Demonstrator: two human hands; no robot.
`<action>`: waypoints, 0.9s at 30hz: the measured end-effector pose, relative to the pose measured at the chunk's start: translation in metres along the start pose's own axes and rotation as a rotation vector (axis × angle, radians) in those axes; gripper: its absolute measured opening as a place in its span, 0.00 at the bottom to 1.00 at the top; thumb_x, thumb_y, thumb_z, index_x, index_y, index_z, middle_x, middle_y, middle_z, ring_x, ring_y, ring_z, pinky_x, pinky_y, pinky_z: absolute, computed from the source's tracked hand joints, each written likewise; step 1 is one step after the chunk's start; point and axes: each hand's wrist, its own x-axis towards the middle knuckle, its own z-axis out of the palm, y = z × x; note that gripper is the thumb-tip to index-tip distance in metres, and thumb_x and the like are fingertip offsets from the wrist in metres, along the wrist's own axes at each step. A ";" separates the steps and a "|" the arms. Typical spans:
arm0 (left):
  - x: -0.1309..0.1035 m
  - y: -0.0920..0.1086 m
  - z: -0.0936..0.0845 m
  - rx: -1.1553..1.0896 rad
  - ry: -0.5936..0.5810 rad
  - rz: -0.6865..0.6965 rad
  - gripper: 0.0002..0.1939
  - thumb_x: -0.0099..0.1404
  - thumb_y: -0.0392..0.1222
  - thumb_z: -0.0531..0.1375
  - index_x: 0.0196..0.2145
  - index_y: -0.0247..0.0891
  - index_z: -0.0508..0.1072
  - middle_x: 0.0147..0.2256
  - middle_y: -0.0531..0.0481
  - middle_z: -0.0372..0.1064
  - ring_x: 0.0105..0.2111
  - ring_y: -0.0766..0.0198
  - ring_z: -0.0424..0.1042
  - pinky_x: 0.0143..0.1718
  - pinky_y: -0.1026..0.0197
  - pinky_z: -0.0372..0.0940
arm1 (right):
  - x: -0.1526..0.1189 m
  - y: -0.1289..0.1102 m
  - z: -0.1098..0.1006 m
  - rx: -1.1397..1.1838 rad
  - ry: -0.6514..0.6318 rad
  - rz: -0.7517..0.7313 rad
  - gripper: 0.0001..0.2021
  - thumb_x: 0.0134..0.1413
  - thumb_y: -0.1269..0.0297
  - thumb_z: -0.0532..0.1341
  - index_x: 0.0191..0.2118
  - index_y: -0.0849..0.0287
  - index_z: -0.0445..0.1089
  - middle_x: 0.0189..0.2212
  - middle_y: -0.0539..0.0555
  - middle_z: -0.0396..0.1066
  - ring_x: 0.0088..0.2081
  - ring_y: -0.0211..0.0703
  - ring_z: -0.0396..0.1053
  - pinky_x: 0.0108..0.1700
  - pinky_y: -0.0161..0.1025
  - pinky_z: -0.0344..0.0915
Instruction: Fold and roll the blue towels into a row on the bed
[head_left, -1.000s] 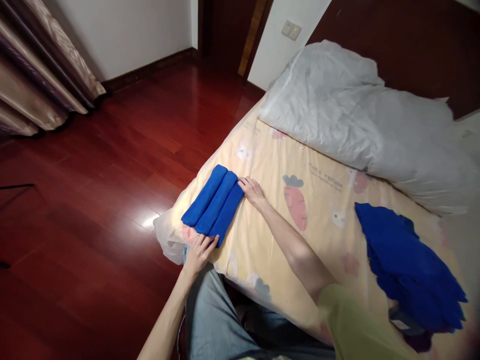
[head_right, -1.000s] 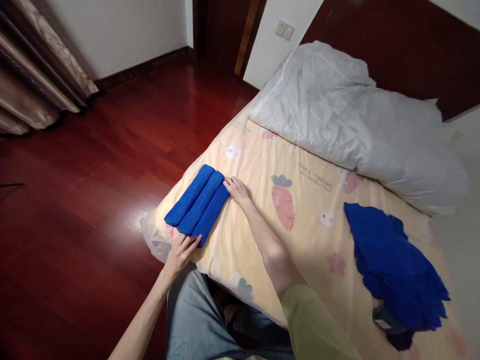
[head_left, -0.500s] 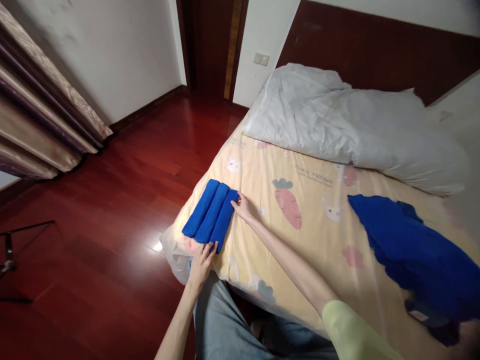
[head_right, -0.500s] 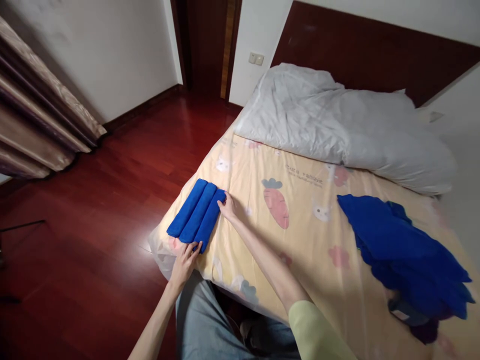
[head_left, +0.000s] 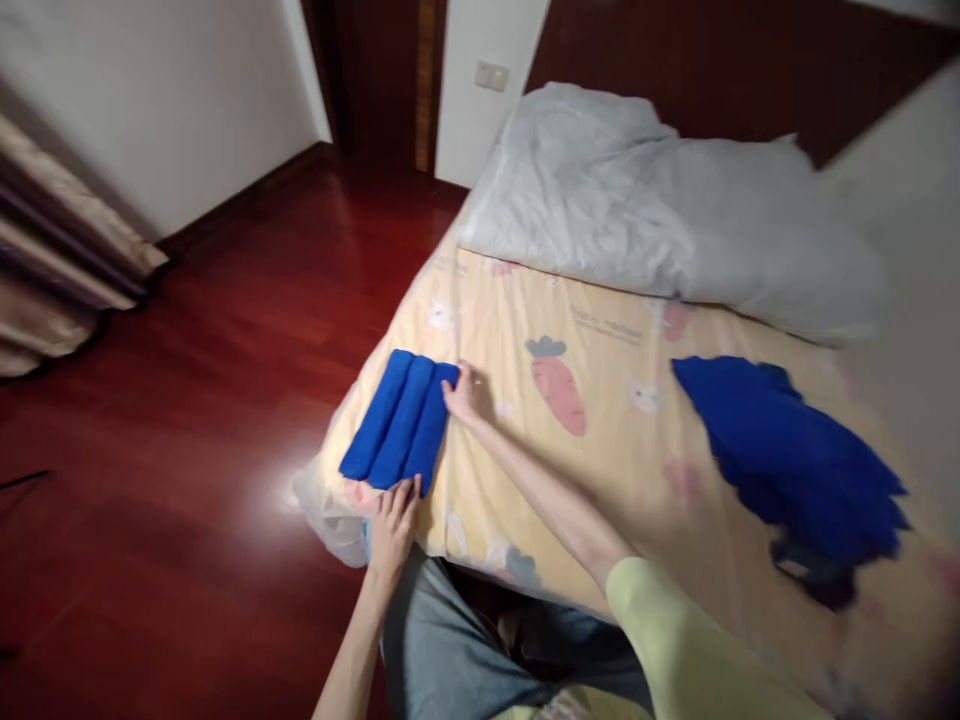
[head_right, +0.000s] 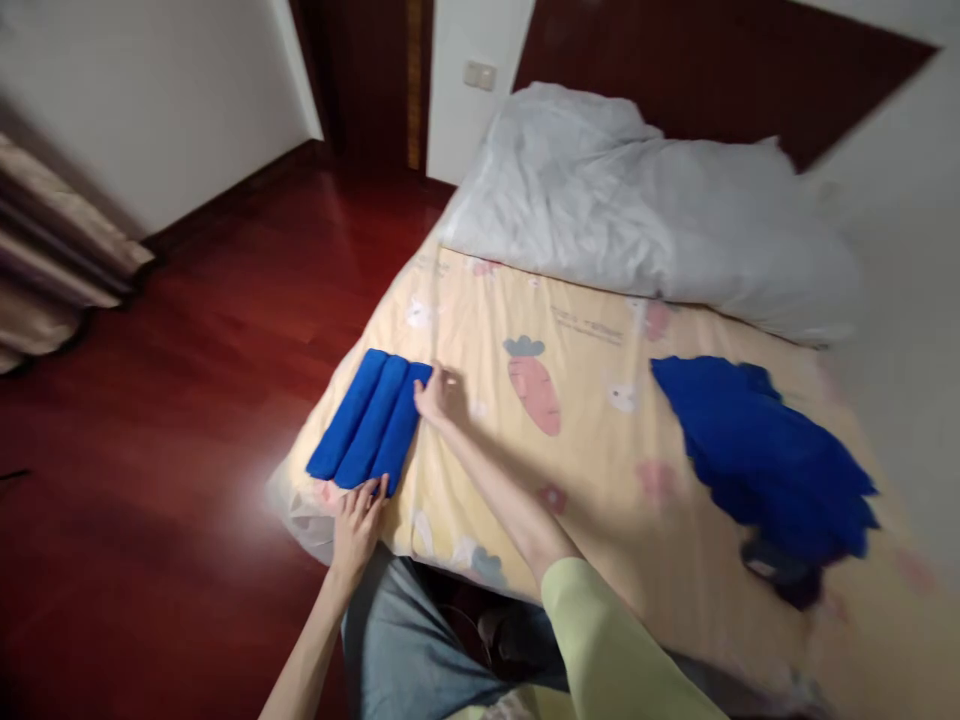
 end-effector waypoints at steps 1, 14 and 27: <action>-0.002 0.002 0.001 -0.014 0.004 -0.003 0.30 0.72 0.30 0.51 0.70 0.34 0.59 0.55 0.35 0.71 0.54 0.49 0.70 0.53 0.49 0.65 | -0.013 -0.004 -0.005 -0.082 -0.026 -0.094 0.24 0.62 0.67 0.59 0.63 0.55 0.62 0.60 0.61 0.65 0.62 0.53 0.62 0.66 0.57 0.57; -0.082 0.080 -0.040 -0.319 -0.093 -0.147 0.23 0.70 0.37 0.52 0.61 0.42 0.70 0.56 0.37 0.70 0.54 0.49 0.73 0.52 0.42 0.73 | -0.193 0.104 -0.194 -0.007 -0.170 -0.406 0.09 0.65 0.66 0.58 0.46 0.52 0.74 0.45 0.56 0.75 0.51 0.47 0.72 0.55 0.47 0.69; -0.086 0.155 -0.063 -0.439 -0.459 -0.097 0.17 0.68 0.44 0.53 0.39 0.41 0.82 0.42 0.42 0.79 0.43 0.50 0.79 0.45 0.46 0.76 | -0.126 0.299 -0.474 0.738 0.690 0.418 0.15 0.51 0.60 0.65 0.46 0.55 0.69 0.39 0.51 0.75 0.31 0.37 0.72 0.39 0.39 0.73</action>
